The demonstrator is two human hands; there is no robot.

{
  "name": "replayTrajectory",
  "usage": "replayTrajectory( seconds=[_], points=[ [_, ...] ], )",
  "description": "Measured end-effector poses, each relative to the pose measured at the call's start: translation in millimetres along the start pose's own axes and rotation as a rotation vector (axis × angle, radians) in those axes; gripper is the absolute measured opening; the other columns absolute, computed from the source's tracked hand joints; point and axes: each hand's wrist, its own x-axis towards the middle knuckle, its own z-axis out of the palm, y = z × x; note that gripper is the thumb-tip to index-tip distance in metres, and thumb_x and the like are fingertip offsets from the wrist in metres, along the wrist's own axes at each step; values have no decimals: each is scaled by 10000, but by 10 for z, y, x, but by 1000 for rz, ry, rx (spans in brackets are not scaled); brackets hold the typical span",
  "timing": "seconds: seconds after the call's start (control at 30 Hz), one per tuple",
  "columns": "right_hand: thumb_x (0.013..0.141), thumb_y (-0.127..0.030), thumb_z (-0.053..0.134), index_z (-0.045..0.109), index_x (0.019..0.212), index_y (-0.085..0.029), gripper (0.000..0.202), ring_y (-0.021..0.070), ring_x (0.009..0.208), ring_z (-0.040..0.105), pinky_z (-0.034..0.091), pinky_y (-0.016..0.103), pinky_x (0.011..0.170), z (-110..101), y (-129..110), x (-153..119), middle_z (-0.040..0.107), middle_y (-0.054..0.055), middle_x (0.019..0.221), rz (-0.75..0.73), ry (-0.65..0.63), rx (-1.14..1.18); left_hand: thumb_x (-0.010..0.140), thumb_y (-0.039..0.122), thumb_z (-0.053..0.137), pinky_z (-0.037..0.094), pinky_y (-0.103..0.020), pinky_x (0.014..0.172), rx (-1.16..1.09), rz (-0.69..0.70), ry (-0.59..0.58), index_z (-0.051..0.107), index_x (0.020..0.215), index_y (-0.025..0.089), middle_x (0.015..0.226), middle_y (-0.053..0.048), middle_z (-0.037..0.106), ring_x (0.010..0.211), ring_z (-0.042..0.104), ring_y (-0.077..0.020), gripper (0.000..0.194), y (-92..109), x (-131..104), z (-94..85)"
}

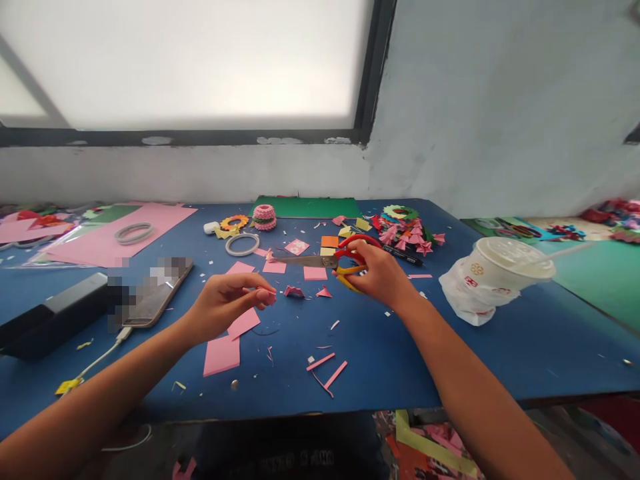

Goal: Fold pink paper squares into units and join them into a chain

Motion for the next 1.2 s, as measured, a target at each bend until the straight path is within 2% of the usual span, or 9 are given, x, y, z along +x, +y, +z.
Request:
replayTrajectory(
  seconds=[0.17, 0.33, 0.47, 0.77, 1.2],
  points=[
    [689, -390, 639, 531, 794, -194, 247, 239, 727, 579, 453, 345, 697, -155, -36, -20, 620, 88, 758, -294, 177, -208, 850, 288, 527, 517, -189, 593, -15, 39, -135, 654, 846, 168, 744, -35, 655, 660, 601, -98, 174, 68, 17, -139],
    [717, -318, 598, 518, 695, -207, 139, 202, 635, 557, 443, 321, 651, -188, -91, -44, 586, 40, 644, -421, 302, -376, 863, 277, 503, 492, -191, 591, 83, 32, -206, 636, 815, 149, 730, -32, 633, 654, 579, -93, 190, 124, 15, -216],
    [710, -249, 616, 506, 661, -206, 128, 172, 572, 527, 440, 295, 609, -189, -99, -42, 582, 8, 605, -550, 393, -422, 885, 255, 476, 460, -187, 601, 185, 4, -251, 622, 826, 149, 742, -18, 631, 670, 574, -82, 190, 148, 12, -235],
    [710, -261, 622, 516, 669, -207, 125, 173, 574, 537, 436, 295, 605, -193, -94, -42, 585, 7, 611, -555, 384, -450, 888, 276, 488, 431, -191, 605, 335, 31, -264, 642, 842, 179, 767, -4, 665, 699, 574, -80, 188, 162, 14, -285],
    [740, -263, 611, 532, 698, -209, 104, 183, 588, 538, 434, 313, 616, -203, -91, -50, 577, 21, 611, -538, 344, -462, 886, 310, 485, 432, -187, 584, 343, 0, -266, 642, 824, 164, 759, -15, 659, 670, 566, -83, 223, 166, 23, -288]
  ],
)
